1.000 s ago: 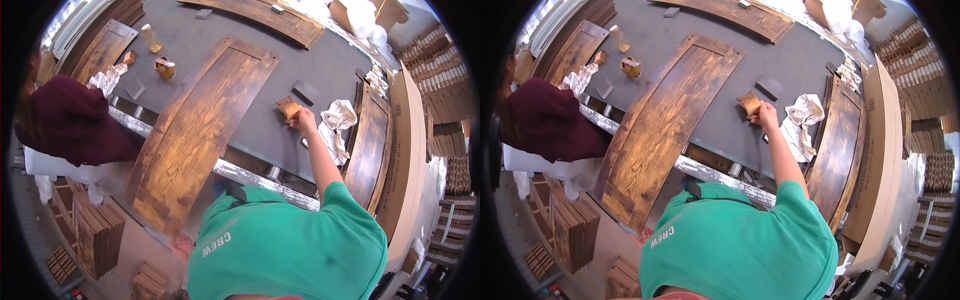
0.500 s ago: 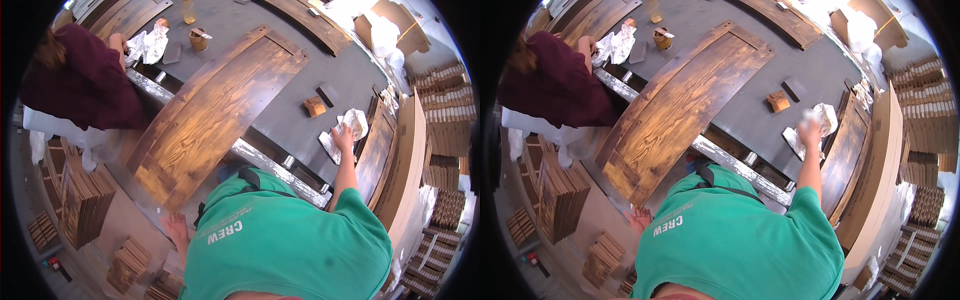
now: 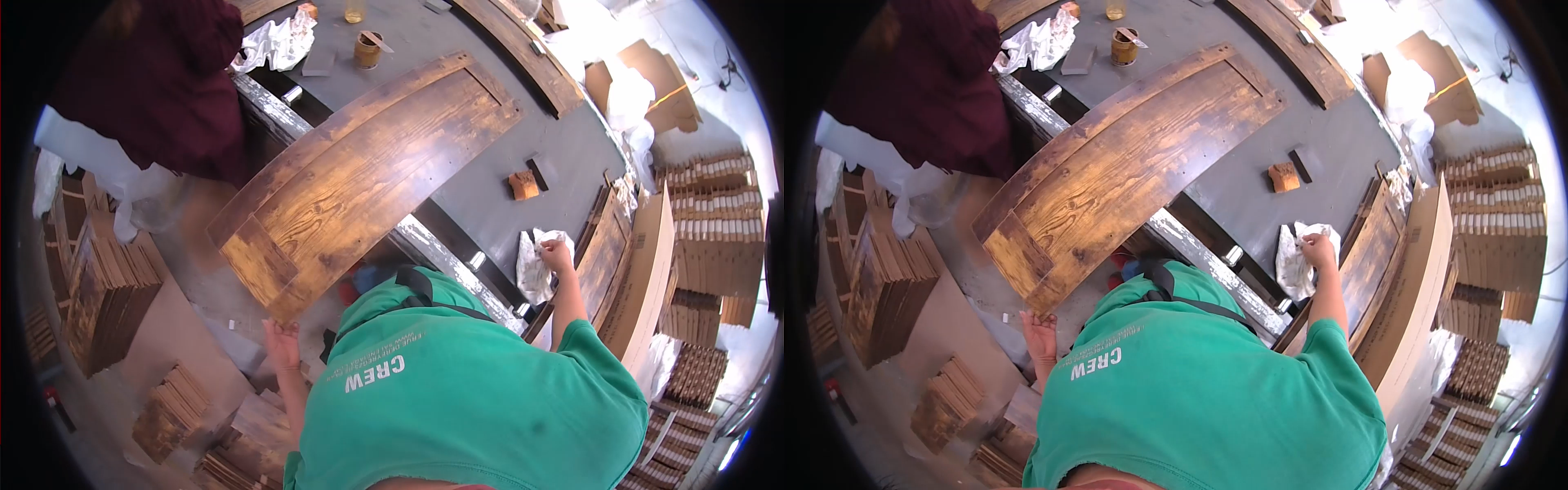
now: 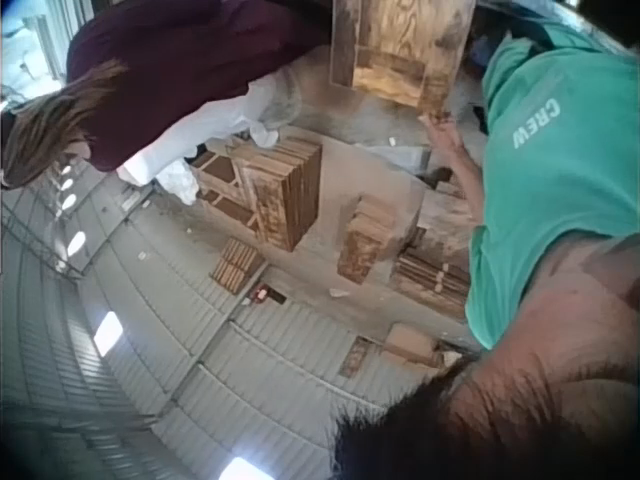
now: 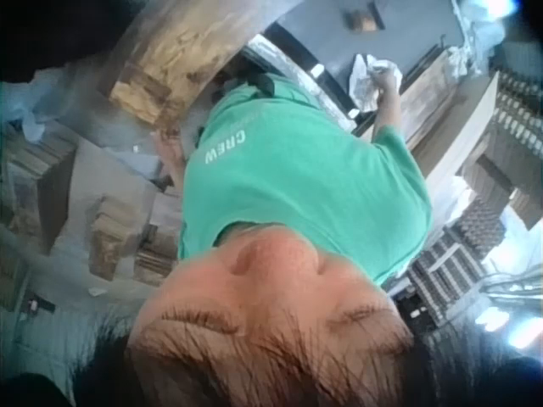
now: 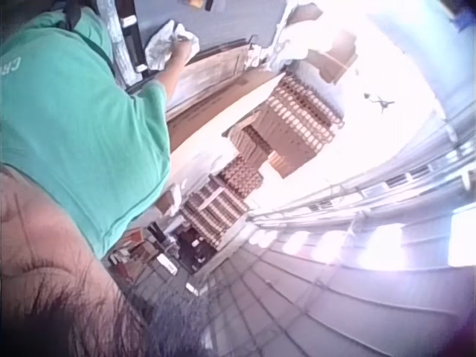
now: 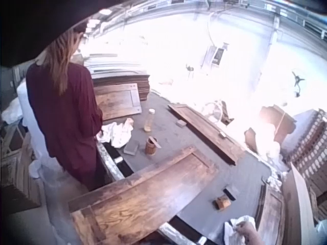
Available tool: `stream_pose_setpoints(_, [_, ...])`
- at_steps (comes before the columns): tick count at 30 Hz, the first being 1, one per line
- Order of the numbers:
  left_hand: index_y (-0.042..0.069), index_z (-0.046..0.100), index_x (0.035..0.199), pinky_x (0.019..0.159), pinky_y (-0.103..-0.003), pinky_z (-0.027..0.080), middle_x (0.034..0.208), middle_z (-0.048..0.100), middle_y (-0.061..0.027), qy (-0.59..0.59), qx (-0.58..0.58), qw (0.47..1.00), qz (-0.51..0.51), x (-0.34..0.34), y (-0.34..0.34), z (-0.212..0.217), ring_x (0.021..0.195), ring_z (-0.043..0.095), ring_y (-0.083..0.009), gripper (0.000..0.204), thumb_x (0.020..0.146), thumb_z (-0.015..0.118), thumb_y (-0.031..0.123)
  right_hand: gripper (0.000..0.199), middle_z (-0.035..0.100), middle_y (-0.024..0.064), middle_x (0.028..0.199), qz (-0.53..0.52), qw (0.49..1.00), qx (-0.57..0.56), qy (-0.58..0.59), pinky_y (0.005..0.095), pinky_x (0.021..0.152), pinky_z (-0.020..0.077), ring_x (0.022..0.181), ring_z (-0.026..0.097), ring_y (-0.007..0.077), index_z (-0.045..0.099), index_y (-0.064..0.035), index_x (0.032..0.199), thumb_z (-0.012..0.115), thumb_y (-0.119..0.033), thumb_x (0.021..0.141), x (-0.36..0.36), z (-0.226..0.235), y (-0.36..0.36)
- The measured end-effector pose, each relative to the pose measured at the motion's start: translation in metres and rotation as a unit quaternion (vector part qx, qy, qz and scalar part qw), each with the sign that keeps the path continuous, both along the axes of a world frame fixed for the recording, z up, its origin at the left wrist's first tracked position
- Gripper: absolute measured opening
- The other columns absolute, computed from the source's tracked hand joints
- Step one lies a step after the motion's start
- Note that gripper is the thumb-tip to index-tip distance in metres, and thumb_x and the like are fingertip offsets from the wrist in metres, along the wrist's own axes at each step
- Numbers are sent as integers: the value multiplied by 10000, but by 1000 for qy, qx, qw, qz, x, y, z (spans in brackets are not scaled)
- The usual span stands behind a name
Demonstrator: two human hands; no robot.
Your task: The person applies finish to wood panels using a sponge and a small stick, wipes the surfaces with a cloth, and sands the edges with a block.
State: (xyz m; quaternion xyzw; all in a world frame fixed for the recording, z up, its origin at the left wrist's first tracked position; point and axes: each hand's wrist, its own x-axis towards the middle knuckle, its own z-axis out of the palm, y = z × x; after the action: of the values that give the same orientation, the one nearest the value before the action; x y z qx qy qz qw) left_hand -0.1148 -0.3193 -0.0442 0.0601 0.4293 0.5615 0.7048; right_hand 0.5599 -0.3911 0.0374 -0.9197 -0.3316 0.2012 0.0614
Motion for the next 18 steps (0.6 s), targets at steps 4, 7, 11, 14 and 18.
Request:
stream_pose_setpoints(4, [53, 549, 1152, 852, -358, 436, 1101, 605, -43, 1, 6, 1000, 25, 10, -3, -2, 949, 558, -189, 387, 972, 487, 390, 295, 696, 180, 916, 13, 999, -49, -9, 371, 813, 522, 861, 671, 320, 726, -102, 983, 653, -240, 733, 17, 17, 32])
stream_pose_setpoints(7, [58, 543, 1166, 859, -354, 436, 1096, 607, -42, 20, -32, 998, 57, 20, -9, 3, 931, 560, -196, 390, 970, 491, 391, 279, 693, 185, 918, 136, 961, 20, -242, 391, 824, 512, 884, 662, 352, 723, -91, 965, 642, -284, 780, 22, 10, 63])
stream_pose_setpoints(11, [65, 552, 1156, 876, -363, 434, 1084, 618, -47, 4, -34, 998, 61, 14, -27, -11, 938, 560, -208, 375, 969, 497, 386, 331, 702, 150, 883, -35, 986, 115, -112, 394, 785, 503, 834, 671, 318, 716, -56, 954, 629, -352, 833, 20, 0, 105])
stream_pose_setpoints(14, [75, 560, 1153, 873, -368, 445, 1086, 630, -57, 5, -48, 998, 44, 16, -27, 1, 922, 571, -211, 362, 967, 501, 380, 325, 701, 137, 831, -76, 986, 127, -82, 364, 739, 508, 782, 679, 255, 709, -47, 960, 630, -343, 849, 39, -9, 111])
stream_pose_setpoints(18, [94, 566, 1158, 839, -358, 467, 1113, 634, -72, 37, -52, 998, 20, 13, -26, 13, 873, 591, -209, 358, 973, 483, 389, 332, 617, 3, 745, -136, 952, 224, 157, 236, 579, 437, 644, 539, 77, 694, -15, 942, 639, -338, 884, 30, -15, 117])
